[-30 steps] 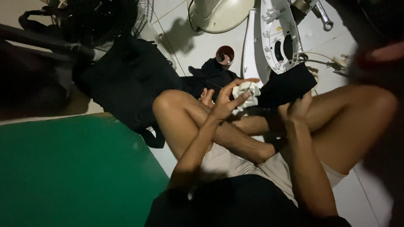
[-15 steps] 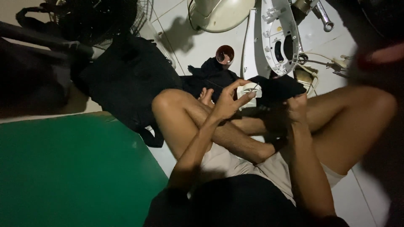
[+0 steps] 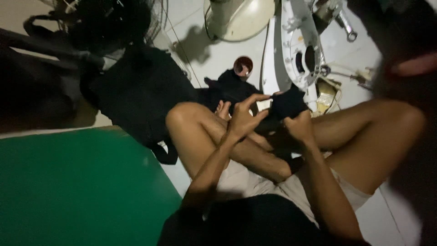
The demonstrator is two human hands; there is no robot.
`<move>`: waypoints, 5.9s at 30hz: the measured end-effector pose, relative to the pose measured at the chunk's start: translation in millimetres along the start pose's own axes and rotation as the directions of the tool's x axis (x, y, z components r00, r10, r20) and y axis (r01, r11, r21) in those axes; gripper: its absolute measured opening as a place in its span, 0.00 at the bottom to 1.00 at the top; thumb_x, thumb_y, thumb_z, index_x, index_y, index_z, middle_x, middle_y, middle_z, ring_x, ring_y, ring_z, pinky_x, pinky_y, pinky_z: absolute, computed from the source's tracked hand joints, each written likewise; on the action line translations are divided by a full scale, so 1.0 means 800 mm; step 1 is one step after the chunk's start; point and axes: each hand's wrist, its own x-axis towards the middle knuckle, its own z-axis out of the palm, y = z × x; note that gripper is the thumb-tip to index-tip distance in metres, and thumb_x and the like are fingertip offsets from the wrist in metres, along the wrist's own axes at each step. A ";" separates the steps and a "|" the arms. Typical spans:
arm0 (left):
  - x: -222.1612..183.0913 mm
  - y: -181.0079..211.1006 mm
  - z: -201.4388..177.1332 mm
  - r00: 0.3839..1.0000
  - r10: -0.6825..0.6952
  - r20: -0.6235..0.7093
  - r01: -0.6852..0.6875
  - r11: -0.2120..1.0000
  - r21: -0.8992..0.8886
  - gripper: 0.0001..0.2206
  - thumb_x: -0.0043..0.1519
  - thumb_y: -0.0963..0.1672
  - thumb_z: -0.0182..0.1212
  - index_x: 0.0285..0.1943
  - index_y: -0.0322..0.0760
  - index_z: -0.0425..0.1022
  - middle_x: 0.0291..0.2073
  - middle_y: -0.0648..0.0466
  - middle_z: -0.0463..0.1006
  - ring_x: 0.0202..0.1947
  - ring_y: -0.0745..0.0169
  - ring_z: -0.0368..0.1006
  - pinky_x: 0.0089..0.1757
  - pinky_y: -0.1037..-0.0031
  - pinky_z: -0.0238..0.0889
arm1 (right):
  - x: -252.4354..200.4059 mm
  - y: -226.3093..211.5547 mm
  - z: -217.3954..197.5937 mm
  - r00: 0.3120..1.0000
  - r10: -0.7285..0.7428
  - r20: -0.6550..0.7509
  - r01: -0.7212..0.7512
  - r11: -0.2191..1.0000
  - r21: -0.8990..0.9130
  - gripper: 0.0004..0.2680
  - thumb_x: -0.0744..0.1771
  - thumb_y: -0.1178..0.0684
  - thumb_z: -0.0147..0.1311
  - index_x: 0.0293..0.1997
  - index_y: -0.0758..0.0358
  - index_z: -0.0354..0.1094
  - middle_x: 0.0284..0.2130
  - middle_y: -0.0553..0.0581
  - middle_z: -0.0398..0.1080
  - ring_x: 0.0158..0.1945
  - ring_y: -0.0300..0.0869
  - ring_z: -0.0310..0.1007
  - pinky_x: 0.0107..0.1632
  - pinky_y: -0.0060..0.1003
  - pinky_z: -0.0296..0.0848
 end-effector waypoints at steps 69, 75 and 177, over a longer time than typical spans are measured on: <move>0.001 0.046 0.007 0.968 0.170 -0.182 -0.191 0.976 -0.103 0.15 0.84 0.39 0.49 0.67 0.36 0.85 0.32 0.48 0.88 0.20 0.59 0.81 0.34 0.68 0.79 | 0.083 -0.072 -0.001 0.971 -0.213 -0.104 0.219 0.975 0.040 0.18 0.62 0.64 0.78 0.55 0.80 0.81 0.42 0.80 0.82 0.50 0.53 0.80 0.51 0.62 0.78; 0.013 0.034 -0.009 0.954 0.194 -0.228 -0.170 0.978 0.119 0.29 0.64 0.51 0.85 0.72 0.37 0.81 0.55 0.47 0.81 0.58 0.46 0.79 0.63 0.55 0.70 | 0.073 -0.057 0.000 0.973 -0.223 -0.067 0.227 0.973 0.051 0.17 0.61 0.64 0.77 0.55 0.80 0.81 0.42 0.80 0.82 0.49 0.52 0.79 0.51 0.63 0.77; 0.111 -0.050 0.011 0.855 0.519 0.019 -0.462 0.743 0.483 0.16 0.47 0.41 0.81 0.38 0.37 0.75 0.31 0.48 0.76 0.40 0.40 0.80 0.43 0.56 0.78 | 0.062 -0.133 0.036 0.953 -0.302 -0.036 0.283 0.836 0.471 0.22 0.71 0.31 0.66 0.52 0.66 0.76 0.47 0.59 0.78 0.53 0.42 0.75 0.60 0.44 0.79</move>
